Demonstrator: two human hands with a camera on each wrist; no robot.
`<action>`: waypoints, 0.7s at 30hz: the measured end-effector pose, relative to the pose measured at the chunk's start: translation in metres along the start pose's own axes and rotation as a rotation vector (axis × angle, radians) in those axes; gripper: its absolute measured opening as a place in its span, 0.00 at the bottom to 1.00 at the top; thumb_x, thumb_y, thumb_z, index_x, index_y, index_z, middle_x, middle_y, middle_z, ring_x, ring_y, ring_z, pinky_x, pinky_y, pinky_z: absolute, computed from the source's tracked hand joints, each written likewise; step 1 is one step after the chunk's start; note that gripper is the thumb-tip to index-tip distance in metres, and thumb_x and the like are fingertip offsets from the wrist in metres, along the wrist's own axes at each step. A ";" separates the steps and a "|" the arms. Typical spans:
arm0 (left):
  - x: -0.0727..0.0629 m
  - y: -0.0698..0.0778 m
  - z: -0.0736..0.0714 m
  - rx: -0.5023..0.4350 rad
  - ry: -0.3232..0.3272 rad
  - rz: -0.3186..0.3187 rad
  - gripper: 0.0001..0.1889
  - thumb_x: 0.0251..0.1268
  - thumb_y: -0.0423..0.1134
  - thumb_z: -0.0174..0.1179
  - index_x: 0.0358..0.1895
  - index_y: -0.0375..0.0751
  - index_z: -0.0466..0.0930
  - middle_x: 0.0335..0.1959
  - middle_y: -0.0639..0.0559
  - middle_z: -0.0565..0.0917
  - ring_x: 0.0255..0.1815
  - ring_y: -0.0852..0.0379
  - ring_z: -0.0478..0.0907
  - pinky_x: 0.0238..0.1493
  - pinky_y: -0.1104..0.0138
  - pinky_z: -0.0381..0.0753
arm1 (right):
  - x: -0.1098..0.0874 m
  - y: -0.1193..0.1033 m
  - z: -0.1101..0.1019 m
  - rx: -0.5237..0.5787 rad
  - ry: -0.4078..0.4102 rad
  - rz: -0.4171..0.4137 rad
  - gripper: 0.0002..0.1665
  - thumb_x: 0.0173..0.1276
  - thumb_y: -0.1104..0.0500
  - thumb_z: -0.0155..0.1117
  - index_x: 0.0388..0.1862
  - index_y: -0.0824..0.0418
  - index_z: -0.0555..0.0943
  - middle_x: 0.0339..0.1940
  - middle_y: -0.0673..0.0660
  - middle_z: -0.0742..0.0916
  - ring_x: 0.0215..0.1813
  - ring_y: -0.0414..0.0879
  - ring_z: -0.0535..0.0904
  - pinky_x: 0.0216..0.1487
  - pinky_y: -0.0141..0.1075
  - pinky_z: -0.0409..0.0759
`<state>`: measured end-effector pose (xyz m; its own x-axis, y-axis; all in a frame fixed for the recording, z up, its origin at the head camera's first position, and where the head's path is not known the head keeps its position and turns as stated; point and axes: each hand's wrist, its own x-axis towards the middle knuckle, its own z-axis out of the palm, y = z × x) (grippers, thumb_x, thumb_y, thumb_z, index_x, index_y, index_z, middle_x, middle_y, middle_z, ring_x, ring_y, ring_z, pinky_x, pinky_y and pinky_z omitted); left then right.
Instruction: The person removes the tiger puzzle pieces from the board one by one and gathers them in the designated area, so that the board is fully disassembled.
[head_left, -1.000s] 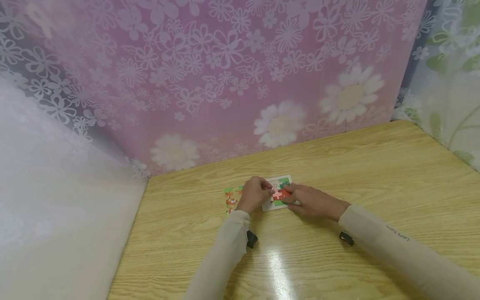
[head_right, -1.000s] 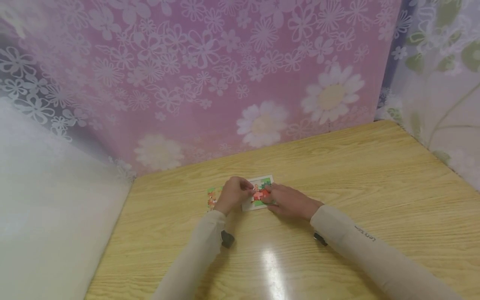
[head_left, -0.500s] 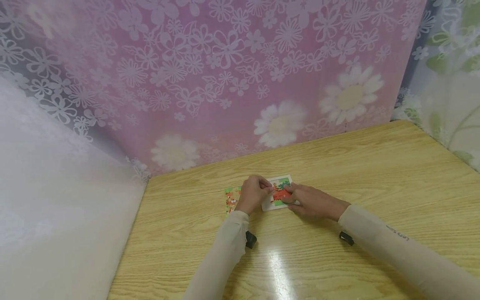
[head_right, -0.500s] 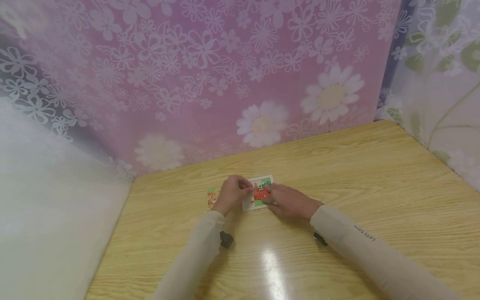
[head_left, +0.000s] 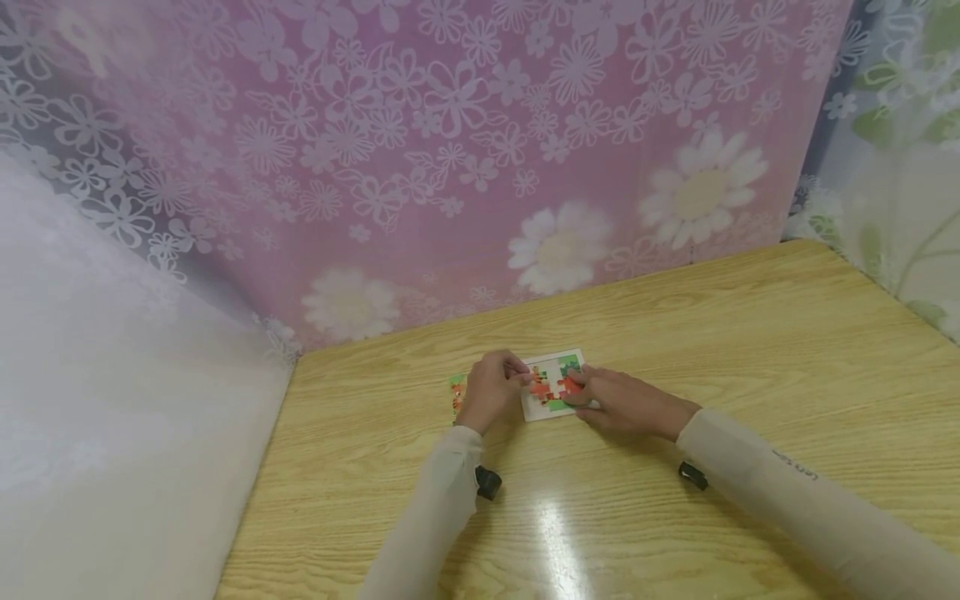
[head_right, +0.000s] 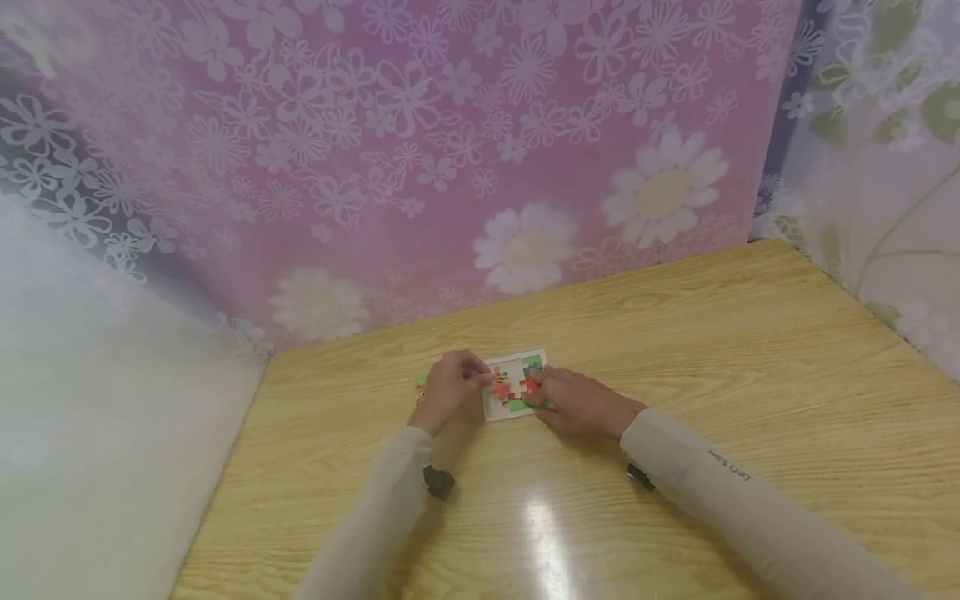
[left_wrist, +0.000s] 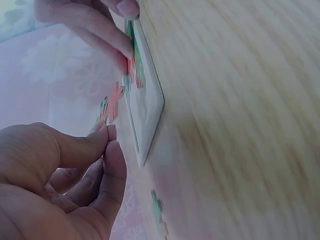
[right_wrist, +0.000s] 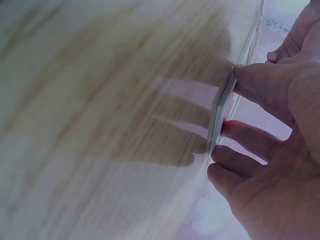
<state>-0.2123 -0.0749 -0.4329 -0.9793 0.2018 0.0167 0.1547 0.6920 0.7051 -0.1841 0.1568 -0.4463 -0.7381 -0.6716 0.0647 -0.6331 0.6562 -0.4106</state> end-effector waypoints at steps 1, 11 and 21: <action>-0.001 -0.002 -0.002 0.000 0.002 0.000 0.03 0.69 0.38 0.68 0.36 0.43 0.85 0.30 0.54 0.85 0.27 0.60 0.78 0.29 0.66 0.78 | 0.000 0.000 0.000 0.001 -0.001 -0.002 0.17 0.72 0.63 0.67 0.57 0.66 0.85 0.68 0.74 0.74 0.70 0.75 0.67 0.64 0.61 0.71; -0.008 -0.021 -0.023 0.008 0.035 -0.009 0.05 0.68 0.37 0.68 0.37 0.39 0.86 0.28 0.52 0.84 0.25 0.58 0.78 0.28 0.64 0.79 | -0.001 -0.001 -0.002 0.002 -0.008 -0.012 0.16 0.72 0.63 0.66 0.55 0.69 0.85 0.68 0.75 0.74 0.70 0.75 0.66 0.65 0.62 0.70; -0.019 -0.038 -0.040 -0.007 0.039 -0.071 0.06 0.69 0.39 0.68 0.38 0.41 0.86 0.28 0.51 0.84 0.23 0.56 0.77 0.26 0.63 0.78 | -0.001 -0.003 -0.002 0.013 0.002 -0.006 0.17 0.72 0.64 0.66 0.57 0.67 0.85 0.68 0.74 0.75 0.70 0.74 0.67 0.66 0.62 0.70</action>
<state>-0.2050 -0.1328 -0.4321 -0.9921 0.1253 -0.0058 0.0841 0.6991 0.7101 -0.1817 0.1565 -0.4431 -0.7346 -0.6750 0.0692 -0.6346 0.6474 -0.4221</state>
